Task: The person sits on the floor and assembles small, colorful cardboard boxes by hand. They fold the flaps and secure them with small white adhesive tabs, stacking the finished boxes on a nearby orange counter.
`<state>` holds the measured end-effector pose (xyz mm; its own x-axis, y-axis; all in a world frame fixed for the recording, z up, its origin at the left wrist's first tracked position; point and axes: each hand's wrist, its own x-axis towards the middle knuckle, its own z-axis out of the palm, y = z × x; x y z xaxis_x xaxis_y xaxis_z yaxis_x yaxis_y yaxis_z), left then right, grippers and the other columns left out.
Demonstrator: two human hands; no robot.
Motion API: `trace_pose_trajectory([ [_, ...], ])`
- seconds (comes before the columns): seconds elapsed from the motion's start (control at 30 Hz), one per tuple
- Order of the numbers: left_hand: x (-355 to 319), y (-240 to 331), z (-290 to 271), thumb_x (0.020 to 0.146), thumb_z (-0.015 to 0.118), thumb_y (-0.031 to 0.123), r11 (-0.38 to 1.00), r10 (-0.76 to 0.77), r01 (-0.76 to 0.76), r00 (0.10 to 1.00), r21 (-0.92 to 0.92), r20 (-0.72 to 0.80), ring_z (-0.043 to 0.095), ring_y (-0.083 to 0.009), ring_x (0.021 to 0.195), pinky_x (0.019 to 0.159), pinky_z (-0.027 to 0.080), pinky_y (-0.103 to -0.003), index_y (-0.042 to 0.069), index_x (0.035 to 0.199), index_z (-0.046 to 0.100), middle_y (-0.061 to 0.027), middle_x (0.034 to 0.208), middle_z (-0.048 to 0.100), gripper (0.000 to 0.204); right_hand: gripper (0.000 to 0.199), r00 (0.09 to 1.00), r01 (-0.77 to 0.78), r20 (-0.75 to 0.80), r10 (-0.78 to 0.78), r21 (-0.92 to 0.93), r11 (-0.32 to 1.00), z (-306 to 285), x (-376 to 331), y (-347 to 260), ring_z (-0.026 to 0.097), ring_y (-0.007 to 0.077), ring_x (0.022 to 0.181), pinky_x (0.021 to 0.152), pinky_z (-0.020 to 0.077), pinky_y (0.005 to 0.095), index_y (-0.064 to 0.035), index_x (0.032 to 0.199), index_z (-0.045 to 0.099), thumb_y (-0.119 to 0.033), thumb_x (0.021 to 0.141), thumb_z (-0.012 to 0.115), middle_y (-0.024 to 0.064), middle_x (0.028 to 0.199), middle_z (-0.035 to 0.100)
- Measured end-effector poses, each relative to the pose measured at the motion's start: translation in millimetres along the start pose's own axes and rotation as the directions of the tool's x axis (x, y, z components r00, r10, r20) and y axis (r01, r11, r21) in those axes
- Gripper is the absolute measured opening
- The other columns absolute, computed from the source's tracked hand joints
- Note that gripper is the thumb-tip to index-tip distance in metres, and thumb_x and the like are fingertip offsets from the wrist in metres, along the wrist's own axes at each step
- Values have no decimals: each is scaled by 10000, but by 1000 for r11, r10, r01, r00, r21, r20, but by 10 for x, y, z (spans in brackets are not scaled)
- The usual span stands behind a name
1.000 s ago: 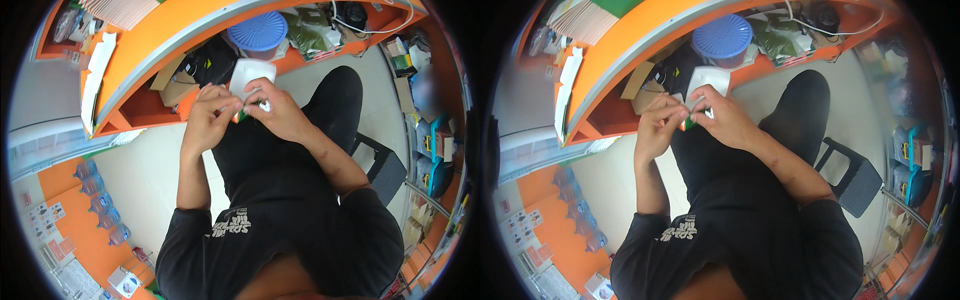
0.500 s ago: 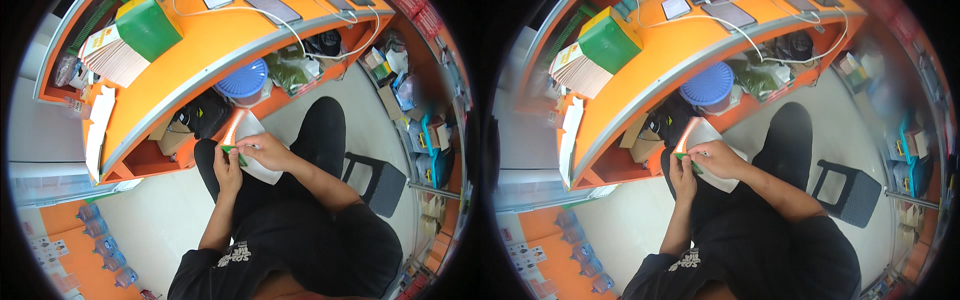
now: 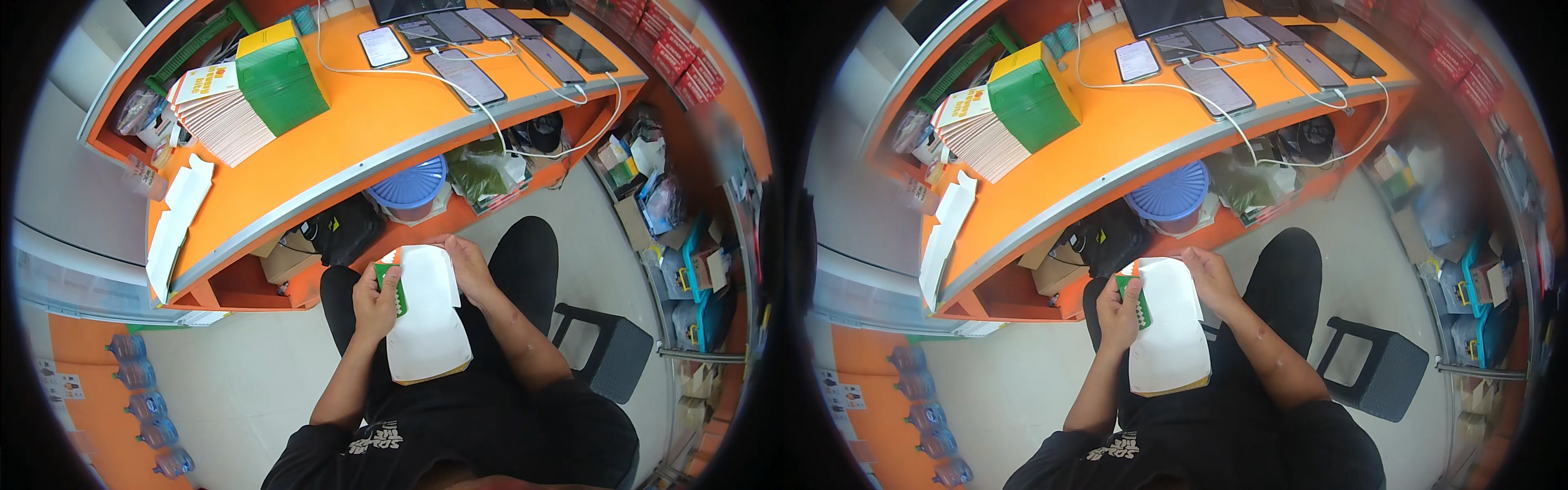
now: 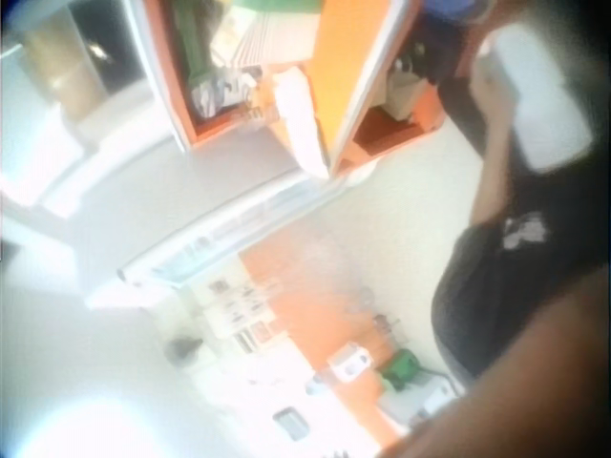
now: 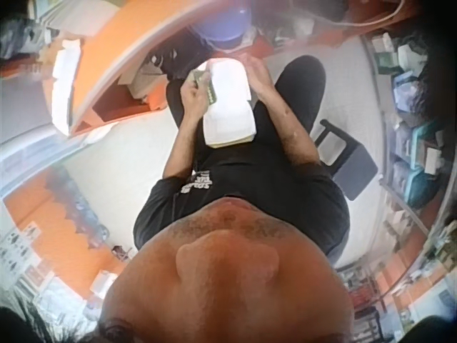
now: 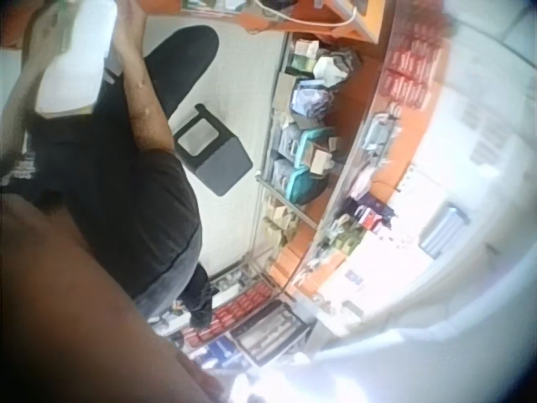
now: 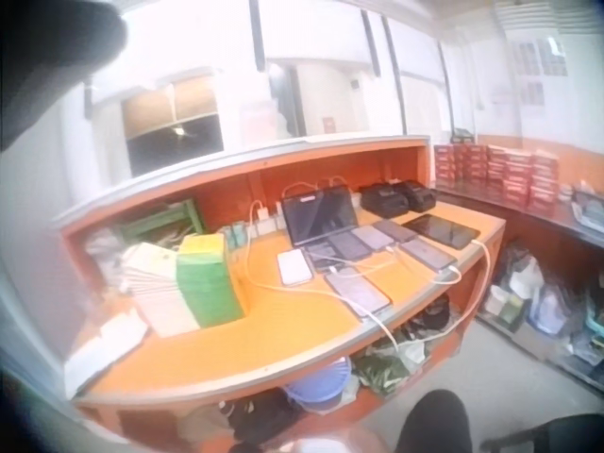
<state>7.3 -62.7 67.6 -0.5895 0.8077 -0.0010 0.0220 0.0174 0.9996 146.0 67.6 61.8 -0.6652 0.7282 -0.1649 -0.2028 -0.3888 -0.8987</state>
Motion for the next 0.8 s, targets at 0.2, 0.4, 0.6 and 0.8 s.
trace_pose_trajectory([
  [0.2, 10, 162, 7, 1055, 592, 327, 989, -71, 80, 994, -121, 79, 558, -25, 807, 688, 446, -203, -2, 1070, 691, 5, 948, 679, 344, 396, 949, 211, -117, -294, -459, 863, 167, -17, 55, 557, 40, 600, 535, 445, 255, 2, 771, 677, -317, 1006, 671, 11, 653, 642],
  [0.4, 104, 279, -74, 1086, 507, 377, 988, -67, 55, 995, 143, 80, 570, -31, 779, 692, 462, -229, -10, 996, 739, -5, 851, 690, 460, 468, 922, 298, -116, -371, -401, 866, 208, 32, -4, 441, 40, 530, 470, 371, 280, -10, 642, 577, -300, 989, 696, 1, 576, 563],
  [0.6, 204, 472, -18, 1044, 564, 439, 993, 82, -74, 992, 87, -95, 520, -78, 747, 674, 445, -272, -35, 828, 677, 7, 760, 618, 533, 428, 901, 349, 32, -432, -644, 681, 194, 113, -153, 434, 41, 559, 467, 347, 268, -32, 726, 653, -317, 1041, 600, 4, 624, 578],
  [0.8, 380, 635, -396, 1089, 499, 335, 888, 438, -446, 742, 113, -507, 567, -74, 705, 645, 446, -223, -51, 859, 695, -32, 787, 673, 491, 828, 865, -469, 310, 395, 218, 856, 267, -28, -63, 559, 95, 678, 648, 490, 282, 12, 1382, 543, -701, 1013, 338, 99, 1207, 703],
])
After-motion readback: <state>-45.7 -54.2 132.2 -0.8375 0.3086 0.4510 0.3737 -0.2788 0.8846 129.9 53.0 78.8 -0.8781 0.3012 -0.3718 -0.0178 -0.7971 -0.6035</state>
